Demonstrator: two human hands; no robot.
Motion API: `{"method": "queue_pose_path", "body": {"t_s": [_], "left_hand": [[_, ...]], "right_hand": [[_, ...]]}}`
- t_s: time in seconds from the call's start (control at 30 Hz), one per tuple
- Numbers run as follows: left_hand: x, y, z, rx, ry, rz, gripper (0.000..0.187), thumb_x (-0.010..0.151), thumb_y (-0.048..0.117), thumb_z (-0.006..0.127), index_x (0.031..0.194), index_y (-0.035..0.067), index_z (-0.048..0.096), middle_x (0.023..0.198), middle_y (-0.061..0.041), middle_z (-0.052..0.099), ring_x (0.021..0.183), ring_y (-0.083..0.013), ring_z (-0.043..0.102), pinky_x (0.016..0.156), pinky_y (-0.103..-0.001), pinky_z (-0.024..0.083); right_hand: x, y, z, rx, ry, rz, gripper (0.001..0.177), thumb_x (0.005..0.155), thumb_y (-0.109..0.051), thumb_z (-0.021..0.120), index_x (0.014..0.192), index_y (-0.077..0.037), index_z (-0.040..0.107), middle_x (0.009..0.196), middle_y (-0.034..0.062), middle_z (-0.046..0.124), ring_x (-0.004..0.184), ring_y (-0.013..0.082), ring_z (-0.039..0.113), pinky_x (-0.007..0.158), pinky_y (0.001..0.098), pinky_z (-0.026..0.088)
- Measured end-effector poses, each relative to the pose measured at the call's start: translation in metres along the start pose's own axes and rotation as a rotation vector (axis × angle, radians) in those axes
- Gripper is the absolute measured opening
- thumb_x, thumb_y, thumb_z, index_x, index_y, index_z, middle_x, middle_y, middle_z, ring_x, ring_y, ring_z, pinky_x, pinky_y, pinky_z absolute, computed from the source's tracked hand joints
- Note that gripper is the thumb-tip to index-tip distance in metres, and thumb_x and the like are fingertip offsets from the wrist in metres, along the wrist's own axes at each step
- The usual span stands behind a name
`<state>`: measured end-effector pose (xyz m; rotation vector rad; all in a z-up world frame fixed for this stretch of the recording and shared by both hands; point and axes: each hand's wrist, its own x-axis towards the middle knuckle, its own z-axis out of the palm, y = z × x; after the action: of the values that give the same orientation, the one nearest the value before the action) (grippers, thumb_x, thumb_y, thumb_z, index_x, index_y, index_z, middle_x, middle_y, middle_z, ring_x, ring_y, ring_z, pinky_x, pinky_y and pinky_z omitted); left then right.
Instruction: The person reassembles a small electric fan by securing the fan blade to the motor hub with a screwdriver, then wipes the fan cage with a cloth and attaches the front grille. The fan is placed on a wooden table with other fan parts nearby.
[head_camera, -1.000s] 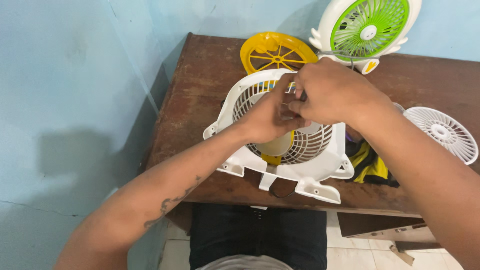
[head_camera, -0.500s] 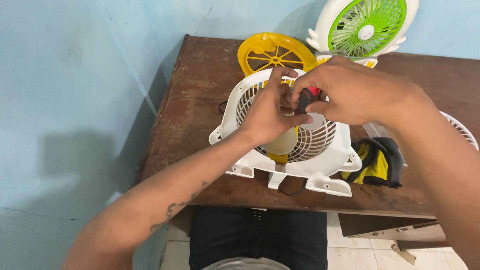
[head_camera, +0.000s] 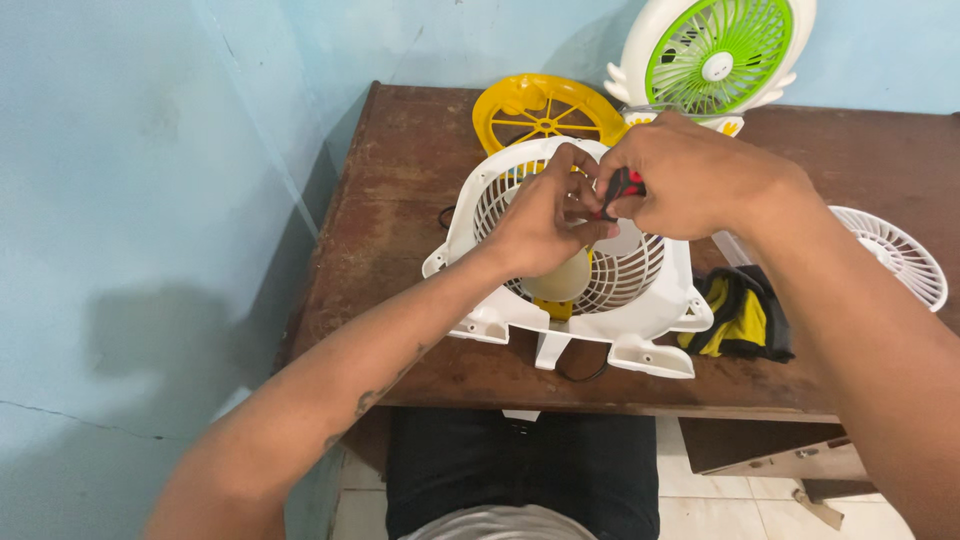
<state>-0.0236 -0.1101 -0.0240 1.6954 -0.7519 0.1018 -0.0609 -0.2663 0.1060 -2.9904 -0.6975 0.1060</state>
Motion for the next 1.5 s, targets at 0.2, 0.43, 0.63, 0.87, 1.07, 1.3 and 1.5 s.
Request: {"method": "queue_pose_path", "body": {"t_s": [0.2, 0.43, 0.63, 0.87, 1.07, 1.3, 1.5], "left_hand": [[-0.004, -0.002, -0.001, -0.011, -0.028, 0.02, 0.06, 0.084, 0.004, 0.082, 0.128, 0.003, 0.042, 0.099, -0.008, 0.065, 0.095, -0.0187, 0.075, 0.085, -0.033, 0.064], [-0.006, 0.015, 0.001, 0.014, 0.093, 0.026, 0.078, 0.072, 0.011, 0.09, 0.132, 0.007, 0.041, 0.1, -0.01, 0.069, 0.087, -0.0207, 0.077, 0.077, -0.033, 0.062], [-0.005, 0.015, -0.006, 0.097, 0.154, 0.03, 0.086, 0.069, 0.014, 0.094, 0.135, 0.007, 0.04, 0.088, -0.009, 0.075, 0.086, -0.02, 0.079, 0.077, -0.033, 0.063], [-0.004, 0.007, -0.002, 0.038, 0.1, -0.062, 0.085, 0.072, 0.008, 0.09, 0.138, 0.003, 0.037, 0.098, -0.013, 0.077, 0.092, -0.0196, 0.08, 0.082, -0.033, 0.064], [-0.002, -0.005, -0.004, -0.028, 0.053, -0.038, 0.083, 0.077, 0.005, 0.087, 0.14, 0.004, 0.033, 0.092, -0.01, 0.073, 0.094, -0.0173, 0.076, 0.087, -0.031, 0.063], [-0.004, 0.0, -0.001, 0.046, 0.052, 0.064, 0.083, 0.075, 0.006, 0.089, 0.136, 0.006, 0.033, 0.094, -0.011, 0.069, 0.09, -0.019, 0.075, 0.082, -0.032, 0.06], [-0.004, 0.011, -0.005, 0.125, 0.164, 0.018, 0.081, 0.071, 0.011, 0.092, 0.134, 0.005, 0.041, 0.103, -0.014, 0.077, 0.09, -0.0207, 0.079, 0.079, -0.033, 0.063]], "right_hand": [[0.009, 0.01, 0.016, -0.088, 0.127, -0.093, 0.025, 0.07, -0.012, 0.08, 0.095, -0.011, 0.081, 0.09, 0.0137, 0.078, 0.097, 0.0331, 0.069, 0.087, 0.044, 0.054], [0.009, 0.009, 0.009, -0.029, 0.046, -0.033, 0.021, 0.076, -0.017, 0.078, 0.096, -0.01, 0.08, 0.089, 0.0152, 0.079, 0.089, 0.0299, 0.075, 0.084, 0.0408, 0.058], [0.011, -0.003, 0.002, -0.005, -0.027, -0.126, 0.024, 0.074, -0.014, 0.078, 0.097, -0.01, 0.077, 0.087, 0.0136, 0.078, 0.085, 0.0293, 0.075, 0.08, 0.0409, 0.058], [0.01, 0.001, 0.012, -0.021, 0.064, -0.019, 0.022, 0.075, -0.018, 0.079, 0.095, -0.011, 0.08, 0.093, 0.0142, 0.076, 0.099, 0.0301, 0.07, 0.09, 0.0414, 0.056], [0.013, -0.001, 0.02, -0.043, 0.132, 0.059, 0.026, 0.069, -0.016, 0.083, 0.093, -0.01, 0.081, 0.097, 0.0133, 0.075, 0.107, 0.0311, 0.067, 0.092, 0.0425, 0.055], [0.01, 0.003, 0.019, 0.022, 0.142, 0.03, 0.025, 0.075, -0.025, 0.083, 0.095, -0.01, 0.077, 0.093, 0.0135, 0.074, 0.094, 0.0313, 0.073, 0.088, 0.0419, 0.056], [0.015, 0.01, 0.022, 0.193, 0.171, -0.343, 0.017, 0.078, -0.01, 0.072, 0.094, -0.006, 0.07, 0.098, 0.0118, 0.074, 0.091, 0.0314, 0.071, 0.078, 0.0429, 0.055]]}}
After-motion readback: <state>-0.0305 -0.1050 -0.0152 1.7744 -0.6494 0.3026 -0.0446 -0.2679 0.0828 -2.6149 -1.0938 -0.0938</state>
